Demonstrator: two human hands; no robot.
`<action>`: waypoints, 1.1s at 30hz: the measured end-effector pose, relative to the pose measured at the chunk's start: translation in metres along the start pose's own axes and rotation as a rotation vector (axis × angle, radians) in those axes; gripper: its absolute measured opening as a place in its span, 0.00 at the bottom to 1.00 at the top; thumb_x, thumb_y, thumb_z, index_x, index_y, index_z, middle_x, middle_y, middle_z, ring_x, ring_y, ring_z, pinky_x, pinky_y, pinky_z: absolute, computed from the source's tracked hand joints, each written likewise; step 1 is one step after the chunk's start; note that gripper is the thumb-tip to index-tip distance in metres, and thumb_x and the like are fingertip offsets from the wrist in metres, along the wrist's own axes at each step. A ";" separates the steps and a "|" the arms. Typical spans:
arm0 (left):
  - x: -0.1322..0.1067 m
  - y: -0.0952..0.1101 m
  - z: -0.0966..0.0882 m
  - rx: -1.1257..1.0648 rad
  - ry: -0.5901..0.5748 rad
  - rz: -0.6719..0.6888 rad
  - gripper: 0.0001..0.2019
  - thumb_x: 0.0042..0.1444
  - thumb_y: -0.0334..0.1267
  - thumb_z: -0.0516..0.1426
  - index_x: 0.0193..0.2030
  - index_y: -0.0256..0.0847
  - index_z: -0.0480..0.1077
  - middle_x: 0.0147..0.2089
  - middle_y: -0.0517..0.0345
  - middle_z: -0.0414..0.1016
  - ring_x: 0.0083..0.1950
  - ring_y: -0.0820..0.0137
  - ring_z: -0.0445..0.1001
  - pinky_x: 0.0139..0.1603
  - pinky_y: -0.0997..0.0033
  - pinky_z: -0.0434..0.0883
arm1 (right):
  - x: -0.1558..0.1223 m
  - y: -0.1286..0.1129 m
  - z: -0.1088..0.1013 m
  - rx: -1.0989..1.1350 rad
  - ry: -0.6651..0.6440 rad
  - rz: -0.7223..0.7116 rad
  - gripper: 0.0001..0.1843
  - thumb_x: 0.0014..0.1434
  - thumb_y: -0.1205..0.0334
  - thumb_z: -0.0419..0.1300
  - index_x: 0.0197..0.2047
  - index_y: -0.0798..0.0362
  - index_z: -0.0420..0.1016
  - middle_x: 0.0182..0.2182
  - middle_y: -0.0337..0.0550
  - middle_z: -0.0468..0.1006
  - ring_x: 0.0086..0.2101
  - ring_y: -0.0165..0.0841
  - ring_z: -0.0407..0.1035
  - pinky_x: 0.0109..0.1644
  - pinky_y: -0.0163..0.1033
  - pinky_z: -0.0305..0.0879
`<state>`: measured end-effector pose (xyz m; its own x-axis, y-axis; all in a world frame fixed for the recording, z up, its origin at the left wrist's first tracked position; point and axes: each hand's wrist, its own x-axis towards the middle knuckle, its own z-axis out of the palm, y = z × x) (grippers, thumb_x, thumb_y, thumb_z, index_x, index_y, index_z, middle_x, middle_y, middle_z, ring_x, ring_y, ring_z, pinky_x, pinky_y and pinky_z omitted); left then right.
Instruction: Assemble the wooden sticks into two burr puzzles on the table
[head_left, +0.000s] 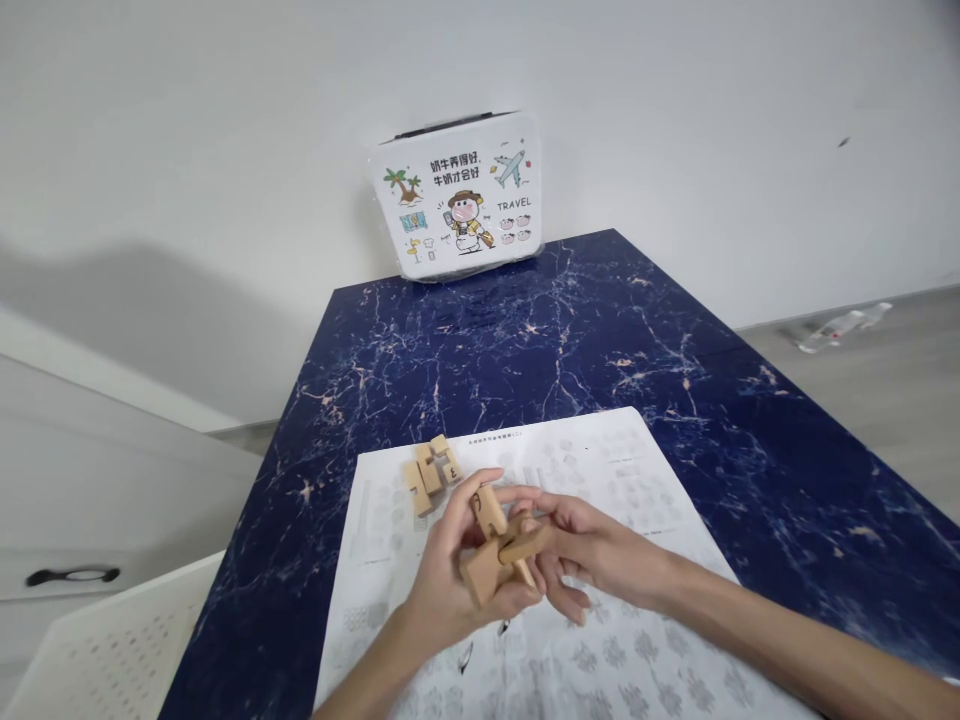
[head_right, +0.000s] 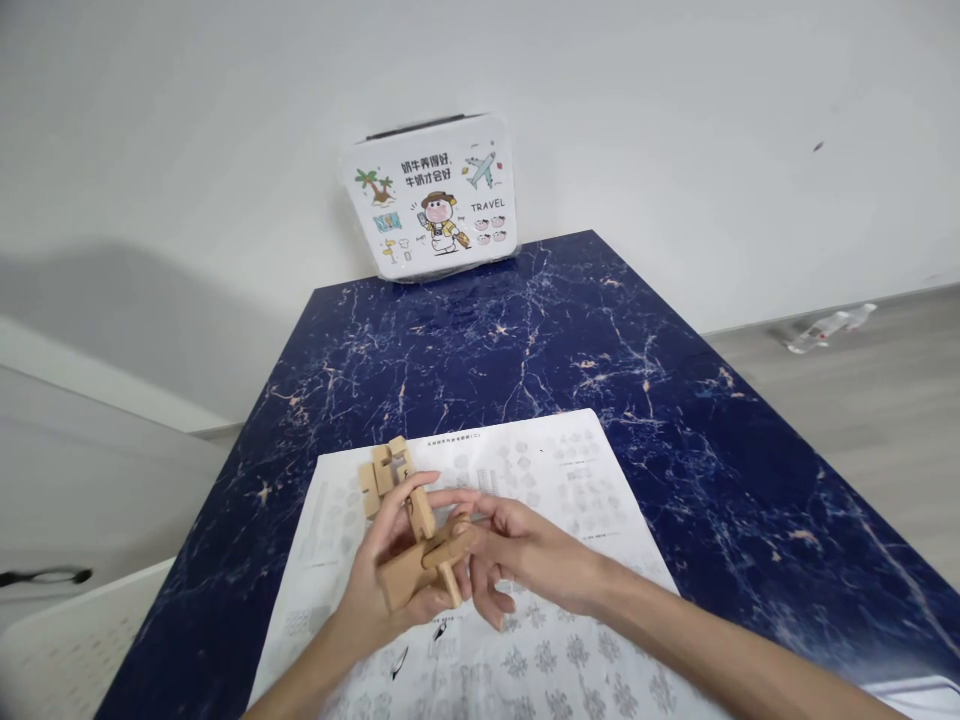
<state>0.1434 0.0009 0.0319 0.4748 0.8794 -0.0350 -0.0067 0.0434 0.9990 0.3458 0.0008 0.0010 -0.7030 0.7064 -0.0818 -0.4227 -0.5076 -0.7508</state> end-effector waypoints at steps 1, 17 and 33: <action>0.000 0.001 -0.001 0.026 0.005 0.004 0.40 0.51 0.44 0.73 0.69 0.52 0.63 0.64 0.42 0.75 0.52 0.50 0.82 0.55 0.52 0.77 | 0.000 0.001 0.000 -0.009 -0.003 -0.007 0.26 0.73 0.55 0.60 0.69 0.54 0.64 0.25 0.35 0.78 0.17 0.25 0.69 0.20 0.29 0.57; 0.003 -0.005 -0.004 0.086 0.077 0.175 0.35 0.50 0.57 0.72 0.62 0.47 0.71 0.52 0.47 0.84 0.51 0.50 0.84 0.52 0.55 0.80 | -0.001 -0.001 0.000 -0.048 -0.040 -0.070 0.27 0.74 0.51 0.60 0.71 0.52 0.66 0.27 0.38 0.79 0.19 0.25 0.67 0.23 0.30 0.59; 0.006 -0.003 -0.002 0.220 0.098 0.218 0.34 0.55 0.44 0.70 0.67 0.49 0.67 0.59 0.47 0.80 0.49 0.57 0.83 0.48 0.58 0.81 | -0.001 -0.004 -0.008 0.059 0.078 -0.080 0.16 0.70 0.49 0.64 0.49 0.54 0.79 0.25 0.36 0.76 0.17 0.21 0.61 0.21 0.30 0.53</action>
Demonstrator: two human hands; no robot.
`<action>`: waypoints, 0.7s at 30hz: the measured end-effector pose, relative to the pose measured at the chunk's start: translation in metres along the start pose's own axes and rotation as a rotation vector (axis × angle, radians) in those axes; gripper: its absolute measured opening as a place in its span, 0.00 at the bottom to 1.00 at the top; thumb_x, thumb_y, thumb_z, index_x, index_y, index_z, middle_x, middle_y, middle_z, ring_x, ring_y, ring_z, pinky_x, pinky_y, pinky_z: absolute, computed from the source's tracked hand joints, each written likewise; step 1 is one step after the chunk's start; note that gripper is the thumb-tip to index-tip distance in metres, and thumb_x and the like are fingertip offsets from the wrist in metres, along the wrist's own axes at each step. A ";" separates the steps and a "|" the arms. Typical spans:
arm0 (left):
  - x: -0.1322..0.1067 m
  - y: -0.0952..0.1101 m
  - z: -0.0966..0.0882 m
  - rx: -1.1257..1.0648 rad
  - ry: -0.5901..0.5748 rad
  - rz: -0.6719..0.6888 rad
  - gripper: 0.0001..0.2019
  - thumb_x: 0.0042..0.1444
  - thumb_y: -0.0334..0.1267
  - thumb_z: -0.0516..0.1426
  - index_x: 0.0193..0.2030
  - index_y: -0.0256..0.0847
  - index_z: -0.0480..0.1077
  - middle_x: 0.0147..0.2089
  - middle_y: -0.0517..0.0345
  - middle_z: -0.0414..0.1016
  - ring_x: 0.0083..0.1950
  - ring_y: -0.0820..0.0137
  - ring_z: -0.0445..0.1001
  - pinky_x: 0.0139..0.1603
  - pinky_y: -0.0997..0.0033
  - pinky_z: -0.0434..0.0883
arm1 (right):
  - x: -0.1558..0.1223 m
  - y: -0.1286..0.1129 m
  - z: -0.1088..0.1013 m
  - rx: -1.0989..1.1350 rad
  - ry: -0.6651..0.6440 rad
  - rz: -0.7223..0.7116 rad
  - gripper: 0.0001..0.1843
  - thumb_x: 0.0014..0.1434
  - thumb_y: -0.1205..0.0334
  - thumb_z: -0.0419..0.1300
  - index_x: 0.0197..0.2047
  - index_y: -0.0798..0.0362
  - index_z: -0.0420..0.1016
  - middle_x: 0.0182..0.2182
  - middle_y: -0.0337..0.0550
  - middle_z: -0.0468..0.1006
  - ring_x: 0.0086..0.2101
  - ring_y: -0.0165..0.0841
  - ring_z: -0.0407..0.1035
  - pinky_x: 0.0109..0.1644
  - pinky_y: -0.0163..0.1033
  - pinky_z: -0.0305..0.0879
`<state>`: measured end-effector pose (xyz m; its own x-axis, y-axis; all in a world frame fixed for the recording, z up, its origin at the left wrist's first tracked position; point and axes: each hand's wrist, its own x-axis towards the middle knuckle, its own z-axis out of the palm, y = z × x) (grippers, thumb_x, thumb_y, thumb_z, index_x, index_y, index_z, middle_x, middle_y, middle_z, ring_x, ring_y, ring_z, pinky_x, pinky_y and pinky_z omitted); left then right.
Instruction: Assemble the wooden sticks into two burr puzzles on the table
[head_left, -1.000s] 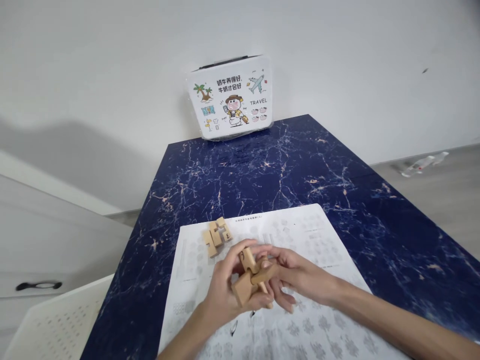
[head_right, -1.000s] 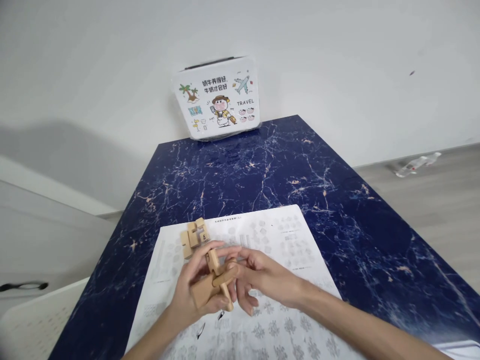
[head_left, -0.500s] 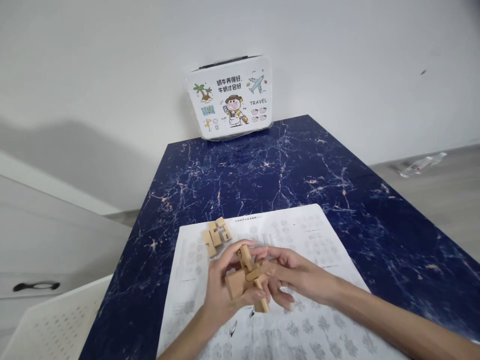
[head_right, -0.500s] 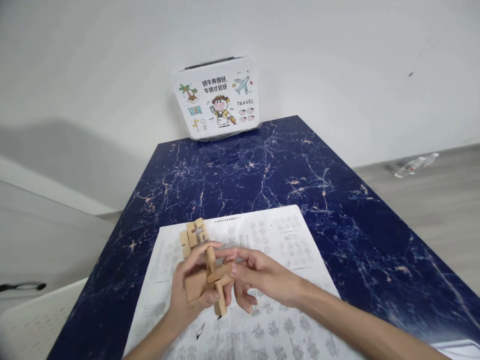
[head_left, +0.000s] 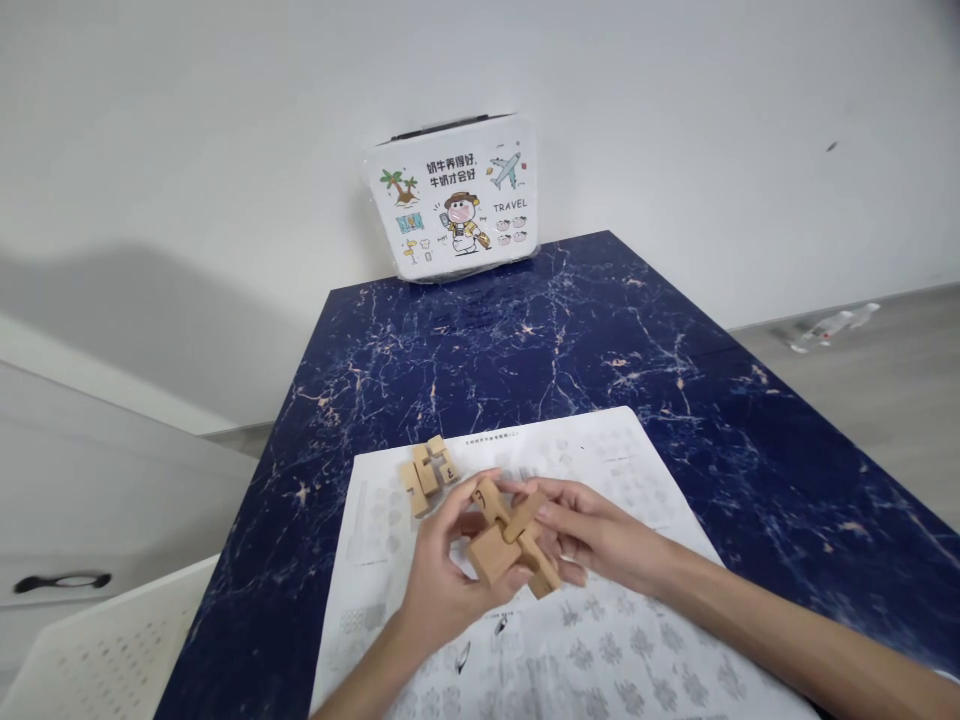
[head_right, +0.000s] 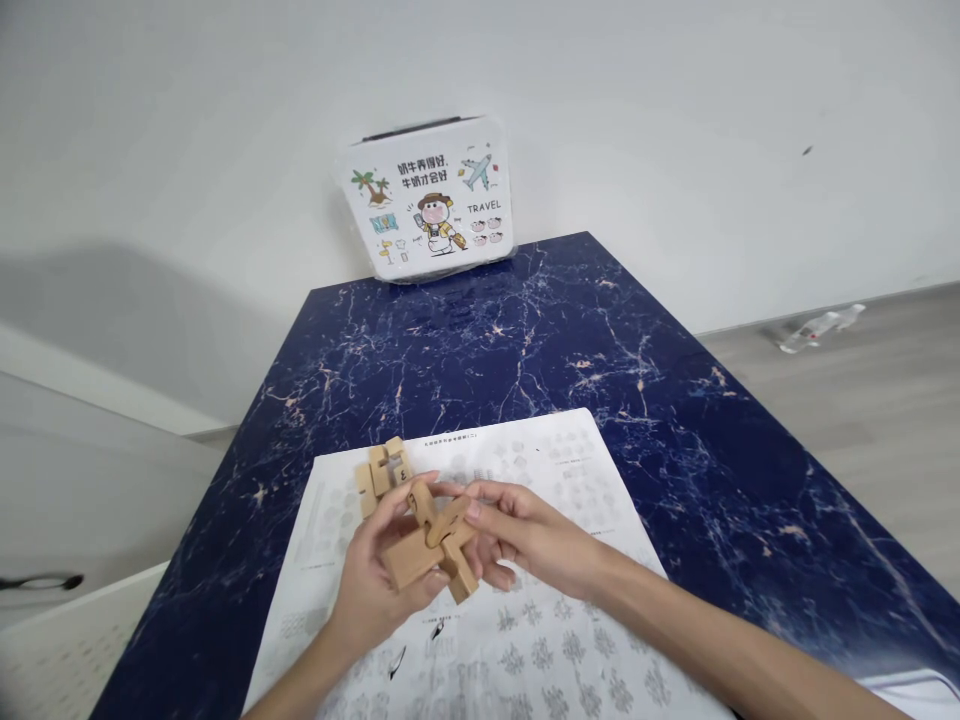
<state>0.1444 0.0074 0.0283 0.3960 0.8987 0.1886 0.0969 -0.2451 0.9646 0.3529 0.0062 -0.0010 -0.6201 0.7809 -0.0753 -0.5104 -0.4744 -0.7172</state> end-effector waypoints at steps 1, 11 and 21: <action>0.000 -0.001 0.000 0.032 0.005 0.015 0.33 0.54 0.43 0.70 0.66 0.49 0.67 0.58 0.48 0.80 0.48 0.58 0.83 0.47 0.59 0.81 | 0.000 0.001 0.000 -0.020 -0.009 0.004 0.17 0.70 0.49 0.65 0.52 0.54 0.78 0.26 0.36 0.77 0.17 0.21 0.62 0.21 0.30 0.54; -0.006 -0.008 -0.004 0.203 0.047 0.015 0.32 0.55 0.42 0.70 0.66 0.47 0.69 0.52 0.50 0.84 0.48 0.57 0.83 0.49 0.59 0.81 | 0.002 -0.002 0.004 -0.008 0.009 0.015 0.20 0.65 0.47 0.69 0.52 0.53 0.80 0.27 0.35 0.75 0.19 0.21 0.59 0.22 0.30 0.55; -0.004 -0.008 0.002 0.067 0.009 -0.103 0.39 0.63 0.46 0.66 0.77 0.51 0.54 0.52 0.50 0.83 0.36 0.65 0.83 0.37 0.66 0.79 | 0.005 -0.004 -0.002 0.209 0.191 -0.024 0.17 0.63 0.51 0.72 0.36 0.55 0.75 0.22 0.32 0.69 0.18 0.21 0.53 0.22 0.30 0.50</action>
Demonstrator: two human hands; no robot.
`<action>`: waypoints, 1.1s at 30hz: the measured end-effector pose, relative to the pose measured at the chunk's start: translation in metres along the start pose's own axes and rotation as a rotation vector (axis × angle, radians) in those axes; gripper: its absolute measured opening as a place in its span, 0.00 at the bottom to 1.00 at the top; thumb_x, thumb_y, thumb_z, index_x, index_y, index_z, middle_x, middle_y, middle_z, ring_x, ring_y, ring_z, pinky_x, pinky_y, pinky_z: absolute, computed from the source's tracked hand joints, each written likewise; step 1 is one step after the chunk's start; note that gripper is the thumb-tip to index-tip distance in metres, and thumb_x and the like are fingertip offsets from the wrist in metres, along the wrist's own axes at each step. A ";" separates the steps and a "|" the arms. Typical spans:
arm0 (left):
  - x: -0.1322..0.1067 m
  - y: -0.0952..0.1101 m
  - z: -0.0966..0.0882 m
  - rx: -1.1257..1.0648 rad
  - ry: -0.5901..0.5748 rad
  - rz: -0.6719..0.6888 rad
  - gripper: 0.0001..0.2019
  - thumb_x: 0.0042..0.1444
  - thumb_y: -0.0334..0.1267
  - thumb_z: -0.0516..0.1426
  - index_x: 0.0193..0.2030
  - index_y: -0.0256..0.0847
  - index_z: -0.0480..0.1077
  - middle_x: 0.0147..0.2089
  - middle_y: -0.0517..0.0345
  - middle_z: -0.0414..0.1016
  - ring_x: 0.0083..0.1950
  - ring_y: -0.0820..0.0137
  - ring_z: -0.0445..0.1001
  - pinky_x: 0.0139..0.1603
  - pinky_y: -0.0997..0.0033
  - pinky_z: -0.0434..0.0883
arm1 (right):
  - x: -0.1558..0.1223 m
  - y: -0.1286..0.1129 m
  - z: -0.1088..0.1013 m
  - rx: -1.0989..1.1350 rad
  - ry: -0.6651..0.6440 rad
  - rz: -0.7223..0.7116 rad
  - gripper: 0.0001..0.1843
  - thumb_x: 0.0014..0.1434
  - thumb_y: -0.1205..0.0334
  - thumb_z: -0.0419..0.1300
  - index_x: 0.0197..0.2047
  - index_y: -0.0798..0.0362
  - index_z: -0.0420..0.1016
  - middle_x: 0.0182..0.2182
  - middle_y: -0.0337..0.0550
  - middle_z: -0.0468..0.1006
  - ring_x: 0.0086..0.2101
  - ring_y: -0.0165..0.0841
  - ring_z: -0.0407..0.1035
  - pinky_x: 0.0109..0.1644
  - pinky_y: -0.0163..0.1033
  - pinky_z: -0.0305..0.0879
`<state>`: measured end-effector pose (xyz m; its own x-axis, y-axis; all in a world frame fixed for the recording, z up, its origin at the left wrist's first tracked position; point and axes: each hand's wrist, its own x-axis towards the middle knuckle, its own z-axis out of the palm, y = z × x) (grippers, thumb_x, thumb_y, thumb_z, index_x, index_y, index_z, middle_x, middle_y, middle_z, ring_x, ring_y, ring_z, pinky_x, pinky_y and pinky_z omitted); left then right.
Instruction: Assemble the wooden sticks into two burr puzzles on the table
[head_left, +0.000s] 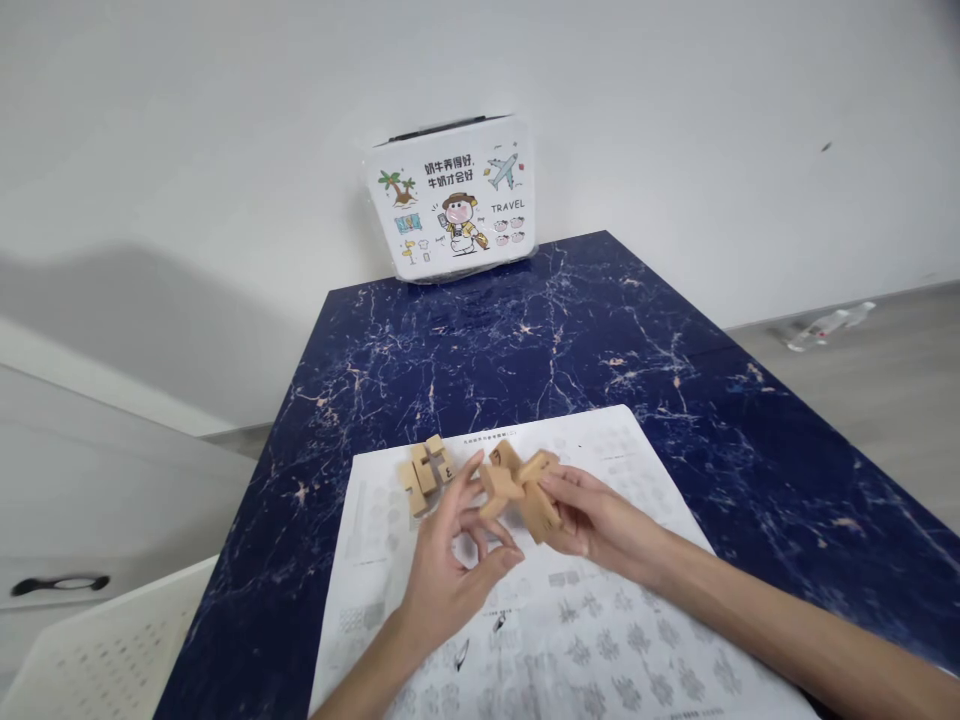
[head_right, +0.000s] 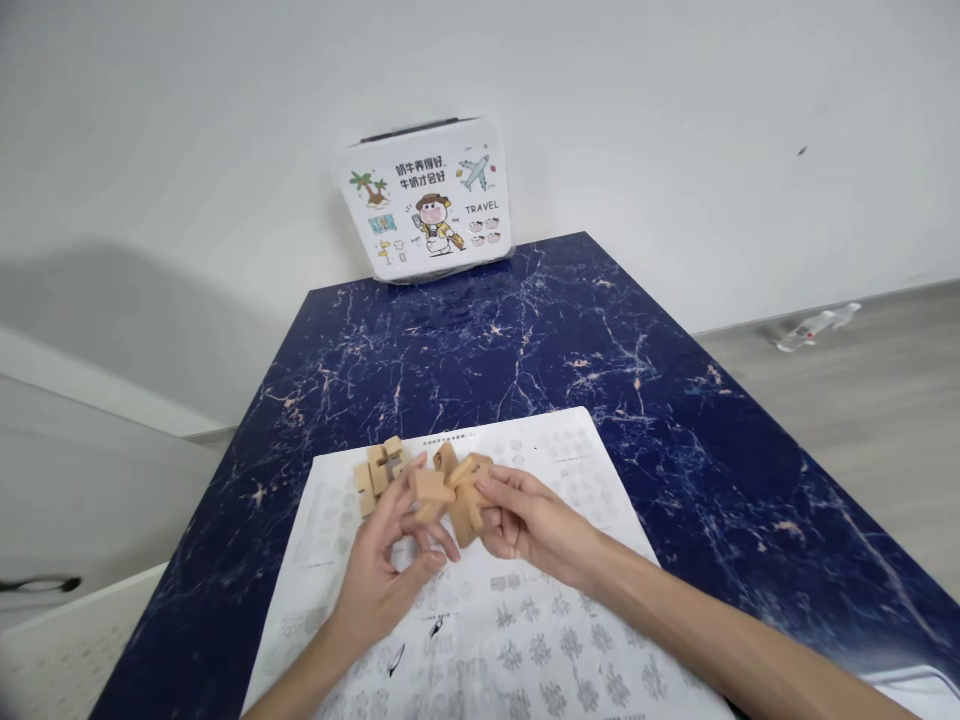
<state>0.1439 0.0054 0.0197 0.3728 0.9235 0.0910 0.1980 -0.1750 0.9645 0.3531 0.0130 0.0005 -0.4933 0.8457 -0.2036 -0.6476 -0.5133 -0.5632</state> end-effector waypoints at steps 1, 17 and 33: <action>0.000 0.000 0.001 0.001 -0.002 0.002 0.39 0.64 0.45 0.64 0.77 0.52 0.51 0.52 0.50 0.83 0.36 0.66 0.83 0.39 0.65 0.79 | 0.001 -0.001 0.000 0.023 0.036 -0.024 0.17 0.62 0.51 0.72 0.34 0.55 0.74 0.23 0.33 0.70 0.19 0.21 0.53 0.22 0.30 0.50; 0.004 0.005 0.001 0.030 0.055 -0.046 0.13 0.74 0.43 0.52 0.62 0.48 0.63 0.40 0.58 0.78 0.34 0.70 0.80 0.28 0.73 0.70 | 0.005 -0.013 0.001 0.148 0.391 -0.303 0.19 0.57 0.54 0.77 0.39 0.51 0.73 0.35 0.35 0.76 0.21 0.19 0.56 0.19 0.24 0.55; 0.024 -0.004 -0.017 0.704 0.479 0.132 0.21 0.64 0.39 0.62 0.61 0.46 0.63 0.68 0.41 0.61 0.71 0.47 0.59 0.68 0.37 0.64 | 0.001 -0.014 0.001 -0.018 0.160 -0.179 0.17 0.63 0.55 0.71 0.32 0.52 0.67 0.26 0.33 0.66 0.21 0.22 0.54 0.23 0.31 0.47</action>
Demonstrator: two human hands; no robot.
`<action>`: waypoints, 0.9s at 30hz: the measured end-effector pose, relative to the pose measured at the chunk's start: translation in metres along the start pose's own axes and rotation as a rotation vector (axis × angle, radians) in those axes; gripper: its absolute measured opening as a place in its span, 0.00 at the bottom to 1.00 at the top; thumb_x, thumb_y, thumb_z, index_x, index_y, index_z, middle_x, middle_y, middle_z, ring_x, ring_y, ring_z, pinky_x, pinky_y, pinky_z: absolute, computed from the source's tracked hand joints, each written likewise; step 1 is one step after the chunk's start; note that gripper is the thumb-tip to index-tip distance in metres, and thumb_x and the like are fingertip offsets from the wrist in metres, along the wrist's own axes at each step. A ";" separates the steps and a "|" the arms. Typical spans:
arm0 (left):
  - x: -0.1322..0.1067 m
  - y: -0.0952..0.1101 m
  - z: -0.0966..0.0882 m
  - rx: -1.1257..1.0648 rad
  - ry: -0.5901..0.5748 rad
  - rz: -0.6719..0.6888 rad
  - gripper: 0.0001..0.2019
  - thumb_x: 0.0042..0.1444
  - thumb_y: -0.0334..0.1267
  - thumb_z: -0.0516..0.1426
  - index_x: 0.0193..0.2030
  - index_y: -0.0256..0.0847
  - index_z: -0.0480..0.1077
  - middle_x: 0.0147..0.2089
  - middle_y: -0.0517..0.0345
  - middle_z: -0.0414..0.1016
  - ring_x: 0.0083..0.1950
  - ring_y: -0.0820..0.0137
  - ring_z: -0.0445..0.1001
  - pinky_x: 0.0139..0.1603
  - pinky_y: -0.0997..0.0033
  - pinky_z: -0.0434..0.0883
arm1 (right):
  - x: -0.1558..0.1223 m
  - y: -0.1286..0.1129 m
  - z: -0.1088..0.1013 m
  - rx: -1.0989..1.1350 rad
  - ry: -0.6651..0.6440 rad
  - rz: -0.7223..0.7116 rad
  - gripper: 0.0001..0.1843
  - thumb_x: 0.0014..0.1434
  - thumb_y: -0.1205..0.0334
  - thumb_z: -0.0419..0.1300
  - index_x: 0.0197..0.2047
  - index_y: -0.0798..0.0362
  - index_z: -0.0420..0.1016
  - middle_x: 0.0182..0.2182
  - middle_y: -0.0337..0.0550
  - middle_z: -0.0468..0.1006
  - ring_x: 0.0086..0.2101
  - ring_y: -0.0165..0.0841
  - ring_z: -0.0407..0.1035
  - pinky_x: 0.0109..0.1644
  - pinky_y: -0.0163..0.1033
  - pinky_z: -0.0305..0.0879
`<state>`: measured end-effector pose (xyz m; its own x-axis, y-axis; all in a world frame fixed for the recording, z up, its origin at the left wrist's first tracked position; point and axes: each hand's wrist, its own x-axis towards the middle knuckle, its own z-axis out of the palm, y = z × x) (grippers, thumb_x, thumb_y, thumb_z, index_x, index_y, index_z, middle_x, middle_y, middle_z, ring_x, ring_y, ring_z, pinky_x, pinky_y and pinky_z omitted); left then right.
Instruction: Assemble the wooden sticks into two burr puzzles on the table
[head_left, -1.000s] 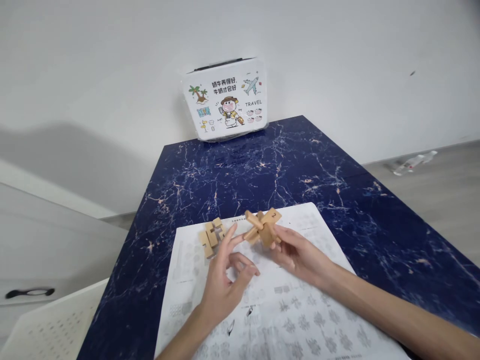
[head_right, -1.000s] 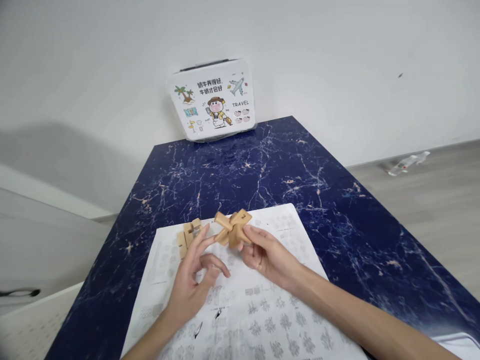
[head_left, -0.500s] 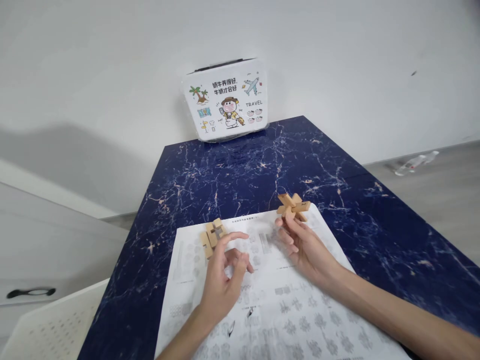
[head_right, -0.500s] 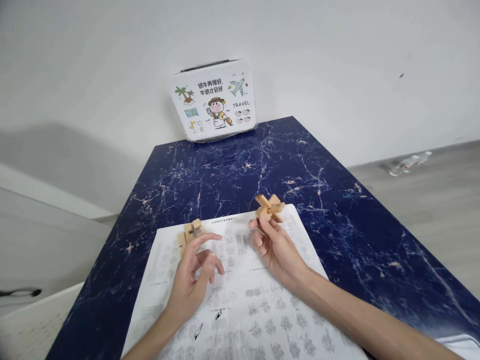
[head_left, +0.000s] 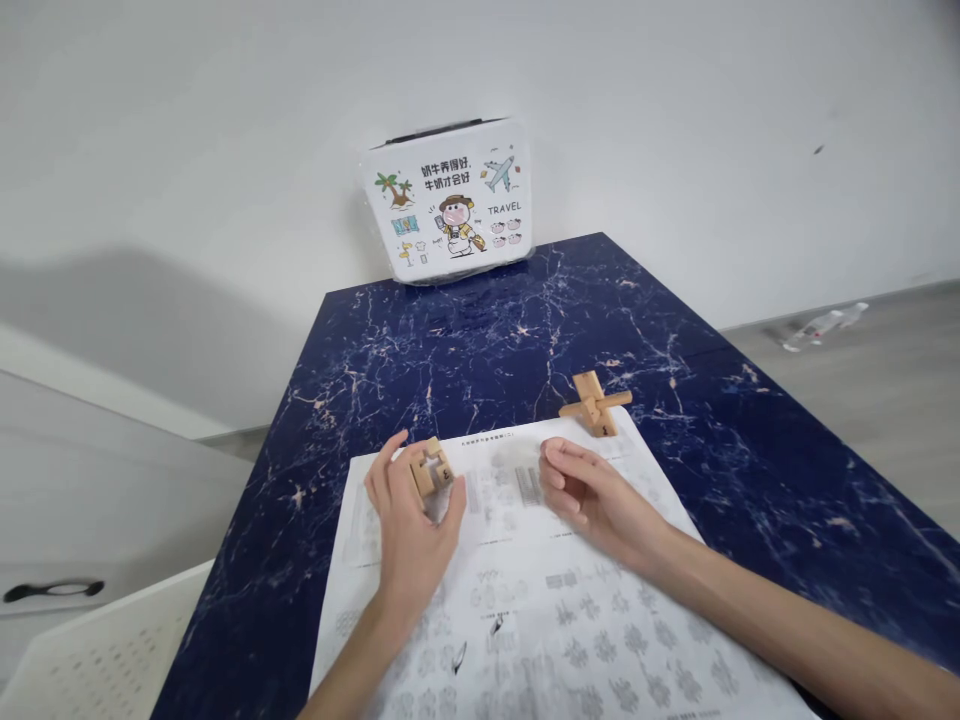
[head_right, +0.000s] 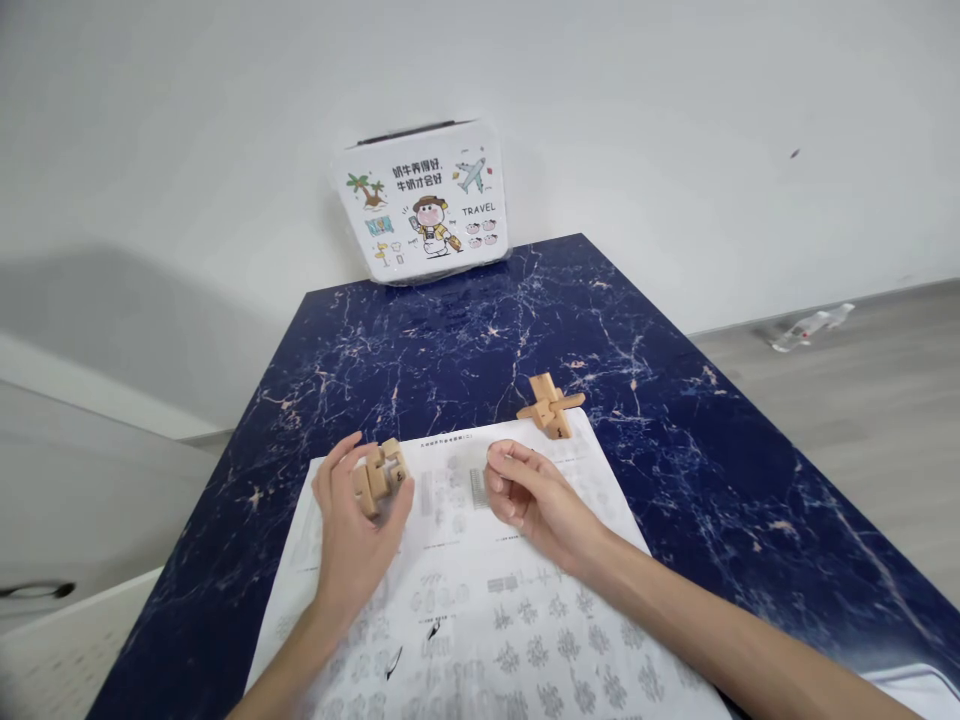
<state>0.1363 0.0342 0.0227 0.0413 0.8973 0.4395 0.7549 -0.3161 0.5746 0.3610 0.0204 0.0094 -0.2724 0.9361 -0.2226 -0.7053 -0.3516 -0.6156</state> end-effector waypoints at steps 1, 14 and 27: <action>0.001 -0.004 0.001 0.031 -0.012 -0.007 0.24 0.63 0.41 0.63 0.63 0.46 0.61 0.70 0.40 0.58 0.72 0.45 0.57 0.69 0.34 0.62 | 0.000 0.000 0.000 0.002 0.005 0.003 0.17 0.63 0.56 0.71 0.33 0.52 0.67 0.26 0.32 0.66 0.21 0.22 0.54 0.23 0.31 0.46; -0.006 -0.012 0.004 -0.057 -0.433 0.141 0.32 0.69 0.39 0.58 0.74 0.51 0.49 0.73 0.43 0.61 0.74 0.51 0.62 0.72 0.40 0.64 | 0.001 -0.002 0.000 -0.046 -0.030 0.008 0.17 0.62 0.56 0.71 0.34 0.52 0.67 0.25 0.32 0.67 0.20 0.22 0.54 0.24 0.32 0.46; 0.016 -0.052 -0.036 -0.073 -0.594 0.124 0.39 0.59 0.40 0.68 0.73 0.57 0.56 0.68 0.47 0.68 0.71 0.47 0.66 0.69 0.36 0.67 | -0.010 0.011 0.003 -1.268 -0.193 -0.525 0.28 0.65 0.66 0.62 0.65 0.42 0.63 0.62 0.49 0.68 0.62 0.46 0.62 0.66 0.57 0.63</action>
<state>0.0738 0.0539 0.0250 0.4998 0.8642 0.0585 0.6751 -0.4309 0.5988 0.3539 0.0067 0.0073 -0.3213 0.9017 0.2894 0.2902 0.3847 -0.8763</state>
